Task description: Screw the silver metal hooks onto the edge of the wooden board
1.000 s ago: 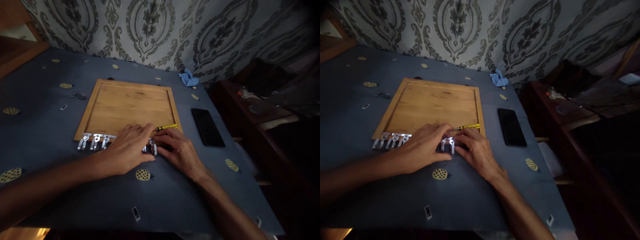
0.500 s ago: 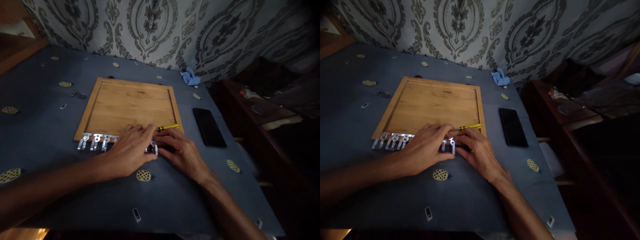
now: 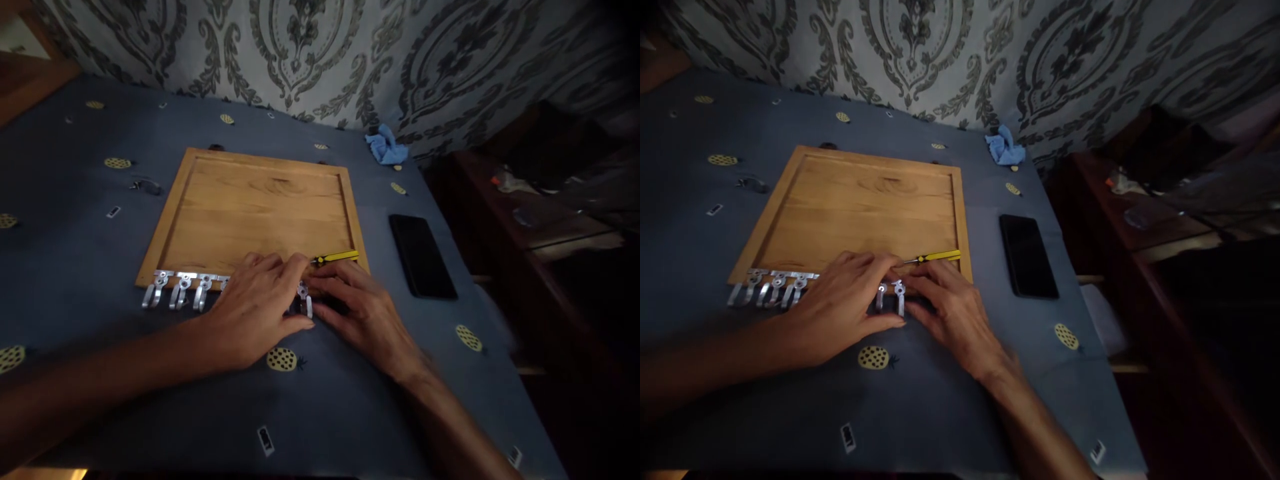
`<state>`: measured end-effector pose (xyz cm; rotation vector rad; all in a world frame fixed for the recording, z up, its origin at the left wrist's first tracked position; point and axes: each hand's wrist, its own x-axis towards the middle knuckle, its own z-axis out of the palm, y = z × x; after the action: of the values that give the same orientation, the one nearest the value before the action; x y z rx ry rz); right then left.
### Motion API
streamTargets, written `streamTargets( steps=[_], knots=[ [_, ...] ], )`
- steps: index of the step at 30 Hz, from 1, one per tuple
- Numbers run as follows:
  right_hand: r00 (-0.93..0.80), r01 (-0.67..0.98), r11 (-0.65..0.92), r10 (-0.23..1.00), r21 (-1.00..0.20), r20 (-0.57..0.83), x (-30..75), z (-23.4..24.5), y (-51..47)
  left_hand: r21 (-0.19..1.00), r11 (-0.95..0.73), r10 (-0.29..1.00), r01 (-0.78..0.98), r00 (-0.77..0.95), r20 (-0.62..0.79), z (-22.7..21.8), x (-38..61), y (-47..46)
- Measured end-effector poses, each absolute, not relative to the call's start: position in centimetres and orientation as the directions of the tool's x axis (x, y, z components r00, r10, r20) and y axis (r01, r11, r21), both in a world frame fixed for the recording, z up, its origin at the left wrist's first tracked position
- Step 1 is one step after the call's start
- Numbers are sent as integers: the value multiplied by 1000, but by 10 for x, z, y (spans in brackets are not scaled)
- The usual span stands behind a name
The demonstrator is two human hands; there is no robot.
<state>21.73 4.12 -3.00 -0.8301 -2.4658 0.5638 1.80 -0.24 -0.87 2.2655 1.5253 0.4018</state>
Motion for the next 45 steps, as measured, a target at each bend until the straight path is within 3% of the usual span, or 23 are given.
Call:
streamTargets(
  steps=[11,16,23,29,33,36,41,45],
  knots=[
    [-675,436,658,690,-614,259,219,-29,42,474,-321,938,820,344,40,-10,19,-3],
    [-454,480,552,821,-682,345,222,-22,43,486,-303,938,820,346,1,-7,19,-2],
    [-151,640,433,881,-635,449,231,-21,53,497,-282,939,821,343,-35,-3,19,-1],
    [-323,652,564,811,-507,487,230,-32,63,486,-281,936,828,348,-53,1,18,-2],
    [-292,643,581,788,-499,541,229,-36,63,475,-320,932,820,363,1,-2,17,-2],
    [-283,644,598,766,-478,576,225,-31,66,444,-354,925,823,380,32,-7,17,-2],
    [-426,568,723,667,-393,611,192,-6,87,461,-399,906,793,418,65,-13,12,-1],
    [-621,430,798,601,-423,503,132,22,100,507,-385,902,771,431,29,-7,10,-2]
  ],
)
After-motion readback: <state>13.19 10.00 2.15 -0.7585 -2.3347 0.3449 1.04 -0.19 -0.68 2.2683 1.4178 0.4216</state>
